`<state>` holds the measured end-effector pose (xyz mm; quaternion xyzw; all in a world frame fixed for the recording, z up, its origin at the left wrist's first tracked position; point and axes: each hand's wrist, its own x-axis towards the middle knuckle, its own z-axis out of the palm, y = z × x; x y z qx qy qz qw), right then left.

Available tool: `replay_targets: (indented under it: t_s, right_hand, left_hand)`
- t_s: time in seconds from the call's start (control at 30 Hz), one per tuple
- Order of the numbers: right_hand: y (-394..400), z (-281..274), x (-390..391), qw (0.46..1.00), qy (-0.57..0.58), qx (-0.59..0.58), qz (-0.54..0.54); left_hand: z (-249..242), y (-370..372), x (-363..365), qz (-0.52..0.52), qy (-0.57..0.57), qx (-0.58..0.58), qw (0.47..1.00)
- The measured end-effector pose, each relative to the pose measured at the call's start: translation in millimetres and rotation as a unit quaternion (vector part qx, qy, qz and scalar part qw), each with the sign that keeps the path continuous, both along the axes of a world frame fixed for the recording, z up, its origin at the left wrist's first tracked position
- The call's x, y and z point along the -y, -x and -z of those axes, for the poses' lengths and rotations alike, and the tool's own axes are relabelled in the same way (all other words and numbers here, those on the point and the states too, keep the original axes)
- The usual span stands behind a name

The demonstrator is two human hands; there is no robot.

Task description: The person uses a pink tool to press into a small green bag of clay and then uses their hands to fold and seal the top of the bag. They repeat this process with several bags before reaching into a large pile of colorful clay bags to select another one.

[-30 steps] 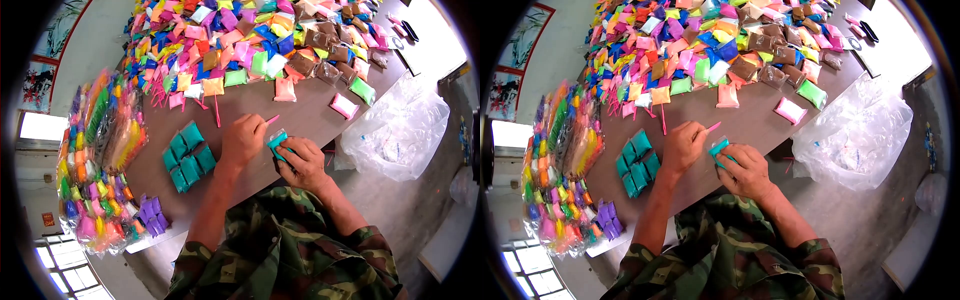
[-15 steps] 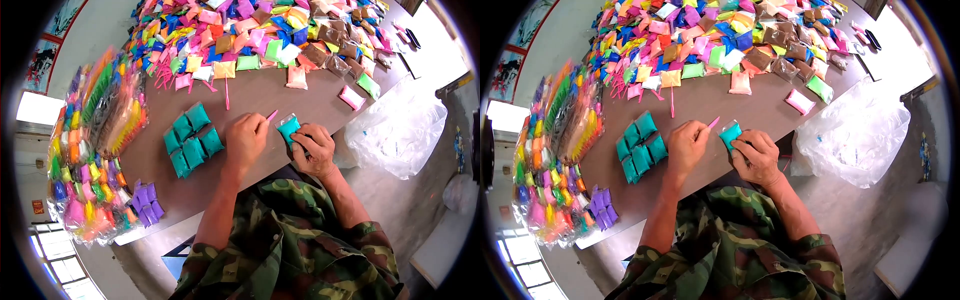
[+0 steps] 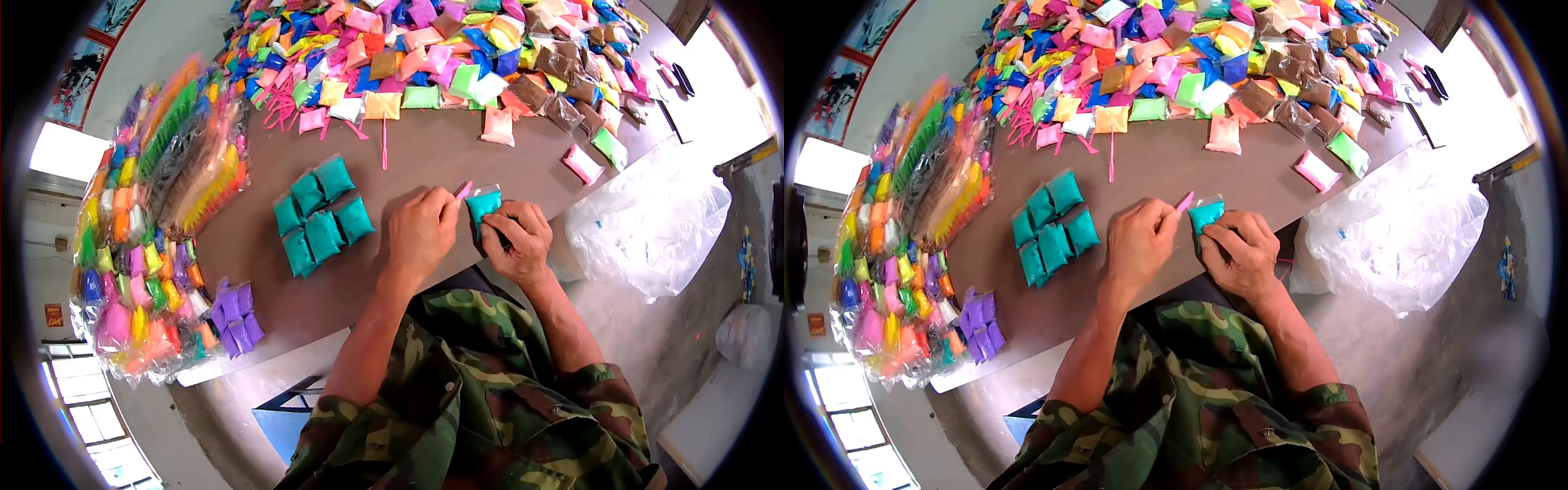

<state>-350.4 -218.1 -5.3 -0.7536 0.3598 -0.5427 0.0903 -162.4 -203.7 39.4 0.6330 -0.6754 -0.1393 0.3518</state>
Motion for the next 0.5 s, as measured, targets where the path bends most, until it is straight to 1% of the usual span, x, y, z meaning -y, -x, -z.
replay_targets:
  t_s: [0.07, 0.1, 0.17, 0.3, 0.37, 0.4, 0.47, 0.5]
  right_hand:
    - [0.3, 0.3, -1.0, 1.0, -0.004, -0.003, 0.005]
    - [0.1, 1.2, -1.3, 1.0, -0.006, -0.004, 0.008]
    - [0.4, 1.0, -2.3, 1.0, -0.007, -0.005, 0.009]
    - [2.7, -6.3, -5.4, 0.999, -0.044, -0.018, 0.0]
    - [6.4, -12.2, -4.5, 0.998, -0.06, -0.02, -0.007]
    - [10.6, -18.2, -4.4, 0.997, -0.07, -0.025, -0.016]
    - [15.3, -28.6, -2.1, 0.996, -0.083, -0.03, -0.026]
    - [16.5, -33.6, 3.1, 0.995, -0.073, -0.055, -0.047]
  left_hand:
    - [-10.0, 7.5, -10.8, 0.025, -0.041, -0.072, 0.996]
    - [-6.3, 9.9, -13.2, 0.026, -0.041, -0.071, 0.996]
    - [7.0, 12.5, -16.9, 0.031, -0.006, -0.021, 0.999]
    - [10.4, -3.4, -4.3, 0.001, 0.019, 0.019, 1.0]
    - [6.0, -6.1, -3.9, -0.017, -0.005, -0.037, 0.999]
    - [4.9, -5.6, -6.9, -0.017, -0.006, -0.037, 0.999]
    - [2.6, -3.5, -17.4, -0.03, -0.045, -0.083, 0.995]
    - [1.8, -2.0, -21.3, -0.03, -0.047, -0.083, 0.995]
